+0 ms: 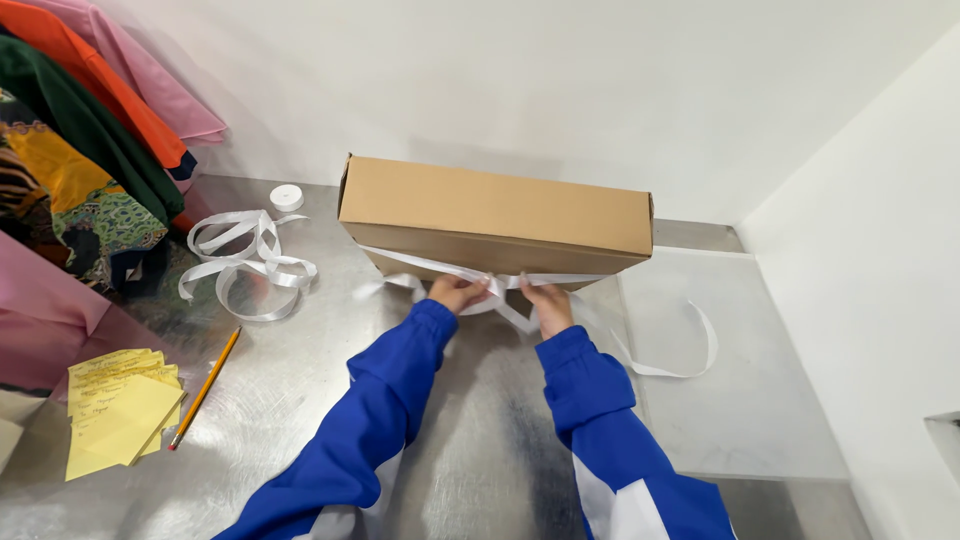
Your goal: The person places a folded black garment into a clear plastic bag and seals it. They then place the bagged garment into a cardboard box, close the box, and tie it with a white ribbon.
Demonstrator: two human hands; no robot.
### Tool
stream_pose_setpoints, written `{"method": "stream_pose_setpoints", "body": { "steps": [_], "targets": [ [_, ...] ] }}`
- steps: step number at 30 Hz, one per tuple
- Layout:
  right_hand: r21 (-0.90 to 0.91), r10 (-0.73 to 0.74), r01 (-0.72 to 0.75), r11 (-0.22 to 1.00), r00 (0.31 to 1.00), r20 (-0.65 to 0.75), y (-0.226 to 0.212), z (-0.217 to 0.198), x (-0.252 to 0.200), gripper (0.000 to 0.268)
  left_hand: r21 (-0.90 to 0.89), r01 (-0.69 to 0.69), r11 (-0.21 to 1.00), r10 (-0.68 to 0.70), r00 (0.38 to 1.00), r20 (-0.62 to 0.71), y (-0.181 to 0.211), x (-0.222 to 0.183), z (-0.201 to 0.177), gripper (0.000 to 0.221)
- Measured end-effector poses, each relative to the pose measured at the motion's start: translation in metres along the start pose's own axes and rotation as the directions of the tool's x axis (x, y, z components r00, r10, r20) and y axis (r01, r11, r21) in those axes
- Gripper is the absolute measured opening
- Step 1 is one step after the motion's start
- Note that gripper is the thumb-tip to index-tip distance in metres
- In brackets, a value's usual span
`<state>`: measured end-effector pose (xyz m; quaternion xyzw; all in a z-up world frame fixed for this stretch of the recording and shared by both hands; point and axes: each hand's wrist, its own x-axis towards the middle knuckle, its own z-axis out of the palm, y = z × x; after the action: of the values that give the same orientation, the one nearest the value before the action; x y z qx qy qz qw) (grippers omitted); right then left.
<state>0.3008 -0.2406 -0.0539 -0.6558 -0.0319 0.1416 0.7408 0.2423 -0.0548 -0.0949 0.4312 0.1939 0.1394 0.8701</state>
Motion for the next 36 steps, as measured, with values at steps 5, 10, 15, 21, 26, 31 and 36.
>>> {"method": "stream_pose_setpoints", "body": {
  "steps": [5,10,15,21,26,31,36],
  "targets": [
    [-0.141,0.026,-0.012,0.990,0.995,0.098,-0.070,0.025,-0.045,0.044,0.353,-0.105,0.930,0.065,0.990,0.124,0.009,0.002,0.033,0.036],
    [-0.160,0.058,-0.028,0.987,0.981,0.183,-0.076,0.013,-0.028,0.048,0.454,-0.205,0.867,0.074,0.954,0.289,0.049,-0.007,0.031,0.037],
    [-0.262,0.210,-0.146,0.954,0.949,0.236,-0.096,0.008,-0.019,0.068,0.488,-0.141,0.861,-0.057,0.928,0.368,0.058,-0.001,0.024,0.037],
    [-0.786,0.110,0.152,0.599,0.957,0.268,-0.066,-0.026,0.029,0.055,0.761,-0.297,0.576,-0.131,0.886,0.445,0.063,0.020,-0.003,0.042],
    [-0.749,0.041,0.210,0.629,0.953,0.301,-0.105,-0.021,0.013,0.039,0.787,-0.305,0.537,-0.243,0.837,0.490,0.094,-0.005,0.004,0.025],
    [-0.516,-0.031,0.179,0.838,0.959,0.282,-0.085,-0.034,0.035,0.040,0.773,-0.336,0.538,-0.210,0.835,0.509,0.050,-0.004,-0.012,0.025],
    [-0.409,-0.017,0.093,0.908,0.982,0.186,-0.045,-0.044,0.061,0.053,0.528,-0.141,0.837,-0.064,0.934,0.351,0.012,-0.003,0.022,0.028]
  ]
}}
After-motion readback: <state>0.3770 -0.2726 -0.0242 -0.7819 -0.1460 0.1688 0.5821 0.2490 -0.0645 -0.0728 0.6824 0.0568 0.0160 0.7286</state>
